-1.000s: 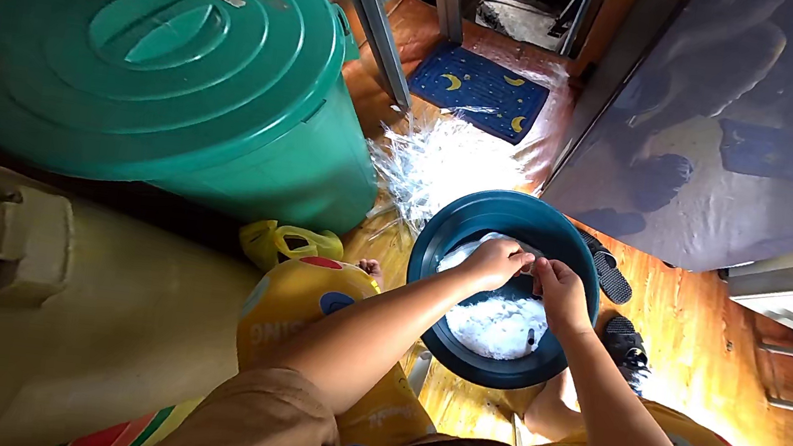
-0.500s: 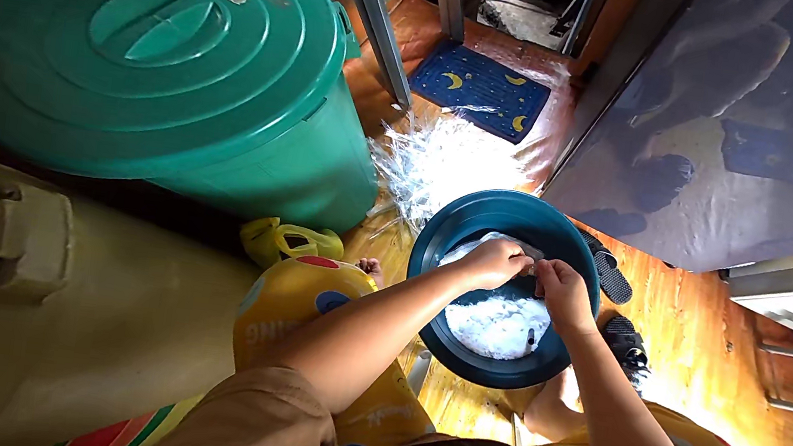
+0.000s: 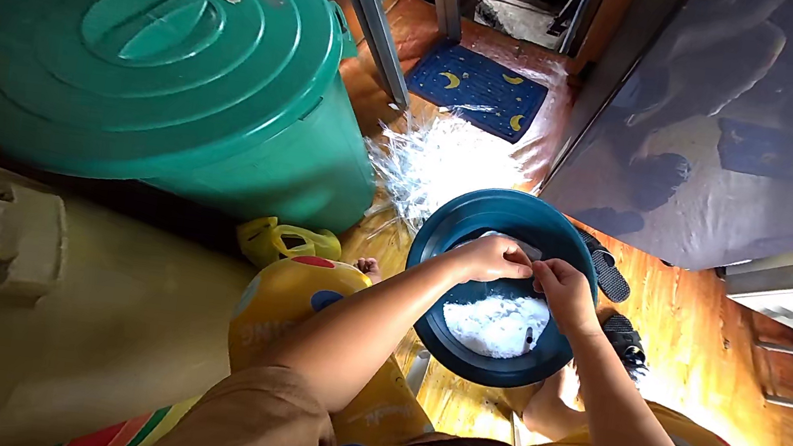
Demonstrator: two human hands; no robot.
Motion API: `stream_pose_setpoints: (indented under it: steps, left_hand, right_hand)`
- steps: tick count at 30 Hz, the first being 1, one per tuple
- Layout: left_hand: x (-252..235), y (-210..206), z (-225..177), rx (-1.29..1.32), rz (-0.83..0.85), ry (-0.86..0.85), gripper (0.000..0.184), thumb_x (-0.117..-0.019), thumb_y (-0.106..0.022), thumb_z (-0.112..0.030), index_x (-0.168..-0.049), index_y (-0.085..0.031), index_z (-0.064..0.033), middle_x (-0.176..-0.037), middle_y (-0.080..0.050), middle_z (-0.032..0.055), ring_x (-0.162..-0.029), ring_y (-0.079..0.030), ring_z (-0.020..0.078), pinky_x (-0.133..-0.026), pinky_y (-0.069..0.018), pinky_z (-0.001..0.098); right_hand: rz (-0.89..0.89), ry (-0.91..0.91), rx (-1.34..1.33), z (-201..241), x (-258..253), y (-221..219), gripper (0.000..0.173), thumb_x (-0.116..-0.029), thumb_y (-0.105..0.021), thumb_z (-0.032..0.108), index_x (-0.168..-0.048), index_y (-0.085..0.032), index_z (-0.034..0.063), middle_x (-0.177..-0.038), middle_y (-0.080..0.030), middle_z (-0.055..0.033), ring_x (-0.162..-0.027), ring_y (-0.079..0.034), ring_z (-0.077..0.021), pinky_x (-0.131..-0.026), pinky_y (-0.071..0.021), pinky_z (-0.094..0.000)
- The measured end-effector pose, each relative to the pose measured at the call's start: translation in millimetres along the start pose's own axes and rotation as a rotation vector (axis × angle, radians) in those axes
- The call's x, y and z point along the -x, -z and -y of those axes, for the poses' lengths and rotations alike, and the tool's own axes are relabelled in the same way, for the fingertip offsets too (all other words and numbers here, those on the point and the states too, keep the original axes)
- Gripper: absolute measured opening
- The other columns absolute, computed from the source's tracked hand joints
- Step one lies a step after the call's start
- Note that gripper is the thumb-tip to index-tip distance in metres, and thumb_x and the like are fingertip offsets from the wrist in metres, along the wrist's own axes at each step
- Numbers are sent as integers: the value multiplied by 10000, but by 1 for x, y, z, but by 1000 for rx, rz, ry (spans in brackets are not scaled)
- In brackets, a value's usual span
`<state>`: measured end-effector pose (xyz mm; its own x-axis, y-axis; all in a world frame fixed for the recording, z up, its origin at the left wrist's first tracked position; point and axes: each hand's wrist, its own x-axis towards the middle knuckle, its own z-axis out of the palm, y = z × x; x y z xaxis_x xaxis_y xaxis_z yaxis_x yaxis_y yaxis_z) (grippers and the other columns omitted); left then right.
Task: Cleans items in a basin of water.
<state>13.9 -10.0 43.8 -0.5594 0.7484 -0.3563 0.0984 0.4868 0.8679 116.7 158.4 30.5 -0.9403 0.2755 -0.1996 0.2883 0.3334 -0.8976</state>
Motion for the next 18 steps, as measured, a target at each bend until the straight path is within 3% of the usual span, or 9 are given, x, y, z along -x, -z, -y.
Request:
stream_pose_setpoints:
  steps: [3,7,10,12,15,18]
  left_hand:
    - [-1,-3,2,-99,-50,-5,258,-1023,-665,-267,-1076,-731,-23,-985,-720,116,-929,-676,207,-902,-539,452]
    - [1,-8,-9,-217,3,34,365,-1104,-491,-291,-1126,-691,14,-1022,-690,179,-985,-654,293,-934,-503,514]
    - [3,-14,-12,-215,-21,11,411,-1131,-400,-255,-1076,-684,38,-1032,-684,190,-1006,-647,294,-947,-494,502]
    - [1,-14,-7,-142,-36,11,395,-1121,-444,-279,-1050,-681,29,-985,-672,159,-926,-631,248,-894,-503,456]
    - [-1,-8,0,74,-10,13,251,-1028,-656,-269,-1065,-706,-25,-894,-640,49,-764,-546,99,-750,-475,296]
    - [0,-3,-1,159,27,23,197,-985,-717,-212,-1103,-731,-55,-949,-675,39,-790,-567,80,-763,-483,277]
  right_hand:
    - [0,58,121,1,3,-2,237,-1041,-587,207,-939,-709,31,-779,-640,-13,-699,-595,-55,-693,-509,-252]
    - [-48,78,162,0,2,-7,311,-1064,-541,221,-874,-672,12,-770,-617,-31,-665,-558,-69,-666,-483,-267]
    - [-60,47,96,-1,2,-9,348,-1083,-516,239,-856,-663,21,-737,-610,-1,-637,-552,-43,-646,-482,-238]
    - [-53,5,-28,-4,0,-10,332,-1085,-517,227,-848,-639,30,-712,-611,8,-621,-565,-42,-639,-499,-228]
    - [-36,-97,-244,-5,-2,-7,256,-1075,-537,179,-887,-612,23,-714,-609,-20,-647,-607,-93,-685,-554,-275]
    - [-44,-145,-319,-2,-2,-6,231,-1074,-541,161,-902,-593,16,-730,-606,-33,-654,-612,-100,-688,-564,-276]
